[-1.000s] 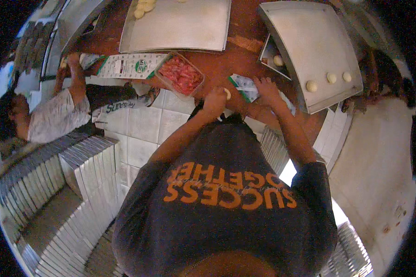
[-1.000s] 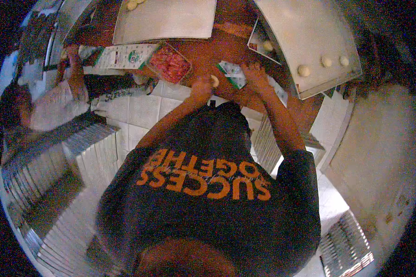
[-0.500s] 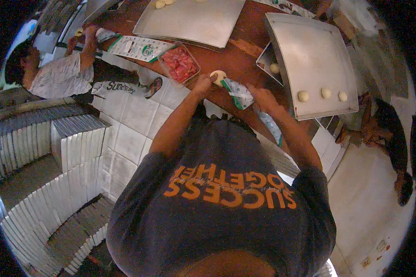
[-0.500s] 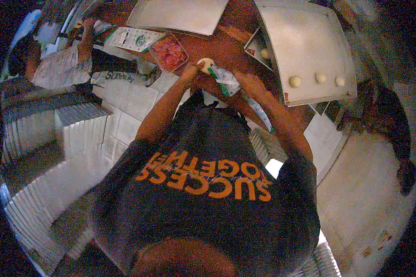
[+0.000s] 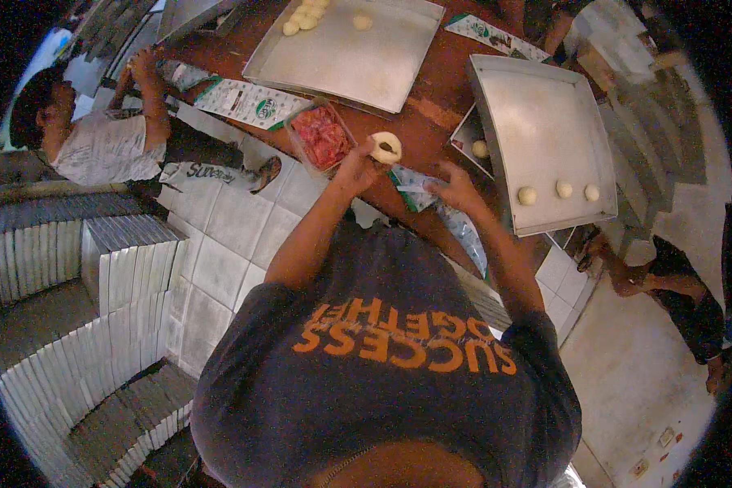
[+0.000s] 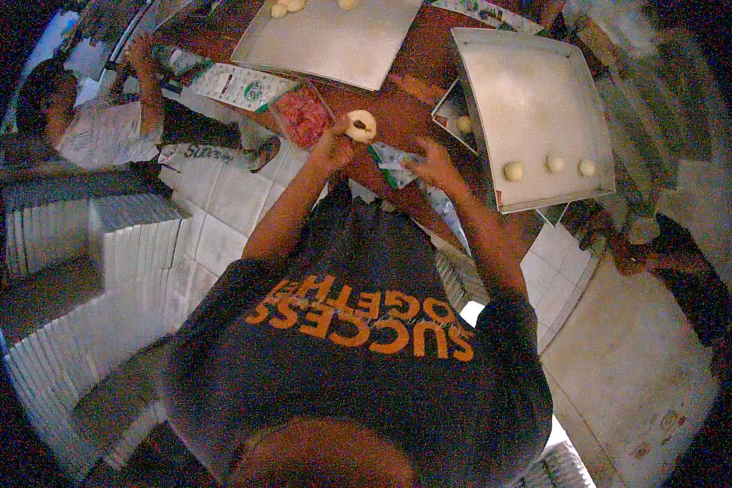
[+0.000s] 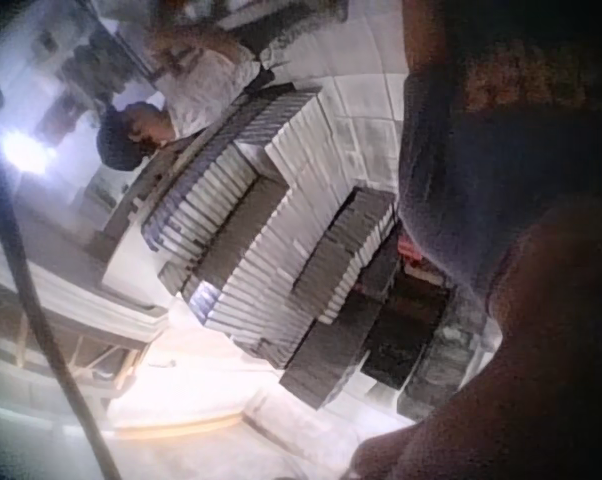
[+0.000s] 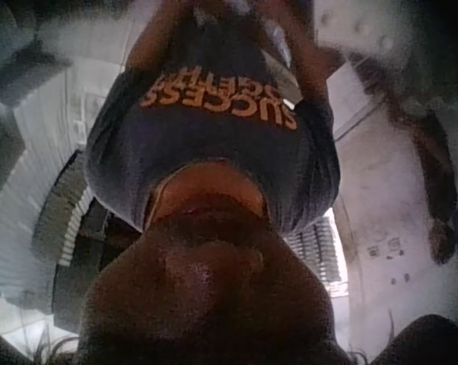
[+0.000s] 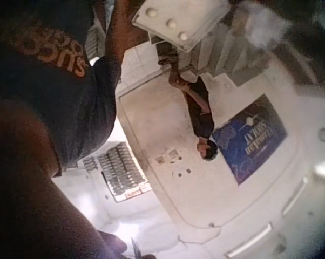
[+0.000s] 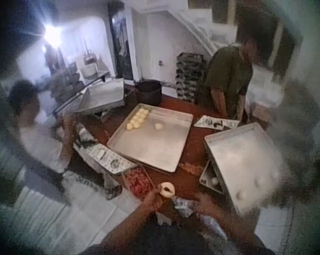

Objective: The person picks up dough pieces, adds filling from a plastic bag by hand, rolls them into balls, and places them onto metal trays on a table.

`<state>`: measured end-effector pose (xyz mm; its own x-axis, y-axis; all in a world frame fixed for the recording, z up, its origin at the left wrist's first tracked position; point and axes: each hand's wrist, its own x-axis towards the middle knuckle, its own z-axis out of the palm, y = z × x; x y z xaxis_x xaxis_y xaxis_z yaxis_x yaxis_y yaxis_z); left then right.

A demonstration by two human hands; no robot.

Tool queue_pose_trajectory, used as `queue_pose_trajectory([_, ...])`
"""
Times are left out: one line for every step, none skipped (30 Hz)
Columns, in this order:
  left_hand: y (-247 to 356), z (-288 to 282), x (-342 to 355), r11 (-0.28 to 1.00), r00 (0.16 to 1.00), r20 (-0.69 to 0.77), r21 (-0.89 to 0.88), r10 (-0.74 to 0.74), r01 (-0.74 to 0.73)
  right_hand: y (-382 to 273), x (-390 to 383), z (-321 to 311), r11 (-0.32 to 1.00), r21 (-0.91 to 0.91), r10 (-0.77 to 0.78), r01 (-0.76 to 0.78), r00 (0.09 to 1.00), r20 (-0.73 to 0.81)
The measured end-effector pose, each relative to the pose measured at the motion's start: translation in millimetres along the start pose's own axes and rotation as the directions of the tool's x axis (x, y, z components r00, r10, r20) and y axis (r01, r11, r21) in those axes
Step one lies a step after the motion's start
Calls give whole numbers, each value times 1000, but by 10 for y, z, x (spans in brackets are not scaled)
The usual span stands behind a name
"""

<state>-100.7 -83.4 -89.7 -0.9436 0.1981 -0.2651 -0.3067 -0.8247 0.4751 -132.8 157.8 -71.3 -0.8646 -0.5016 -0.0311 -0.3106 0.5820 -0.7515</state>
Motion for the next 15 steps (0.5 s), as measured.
queue_pose_trajectory([-15,77,-8,996,997,8,21,-82,82,-74,99,58,957,269,129,-109,990,-57])
queue_pose_trajectory([-43,161,-13,985,986,15,43,-165,165,-130,188,67,894,422,175,-153,985,-13])
queue_pose_trajectory([-69,234,-57,969,970,11,61,-241,240,-310,292,42,803,562,208,-198,977,48])
queue_pose_trajectory([-109,327,-82,969,970,-1,45,-243,242,-470,365,6,688,684,234,-243,966,107])
queue_pose_trajectory([-86,325,-62,979,979,8,13,-204,204,-606,411,-19,584,770,342,-255,938,51])
queue_pose_trajectory([-52,302,-25,986,987,18,-19,-163,163,-742,451,-51,475,846,448,-244,894,7])
queue_pose_trajectory([-30,248,48,992,993,30,-51,-117,118,-839,498,-52,363,908,546,-210,837,-24])
queue_pose_trajectory([-27,211,135,997,997,75,-75,-5,10,-883,515,17,305,941,586,-145,808,-66])
queue_pose_trajectory([4,284,122,977,993,113,-209,-16,40,-933,497,56,500,859,477,-110,863,-166])
queue_pose_trajectory([80,471,62,939,988,153,-335,-27,77,-1002,464,66,668,742,347,-56,906,-244])
queue_pose_trajectory([163,617,6,885,981,192,-452,-22,109,-1104,459,55,804,594,192,20,937,-291])
queue_pose_trajectory([200,662,-46,862,955,295,-481,-11,159,-1254,457,3,928,366,79,67,926,-370])
queue_pose_trajectory([219,794,-106,919,969,249,-384,7,92,-1232,474,-29,972,179,-58,149,898,-436])
queue_pose_trajectory([213,950,-154,960,978,205,-277,30,28,-1173,492,-91,976,-19,-201,219,857,-474])
queue_pose_trajectory([230,1075,-187,986,984,168,-163,60,-33,-1154,512,-143,936,-221,-349,274,804,-482])
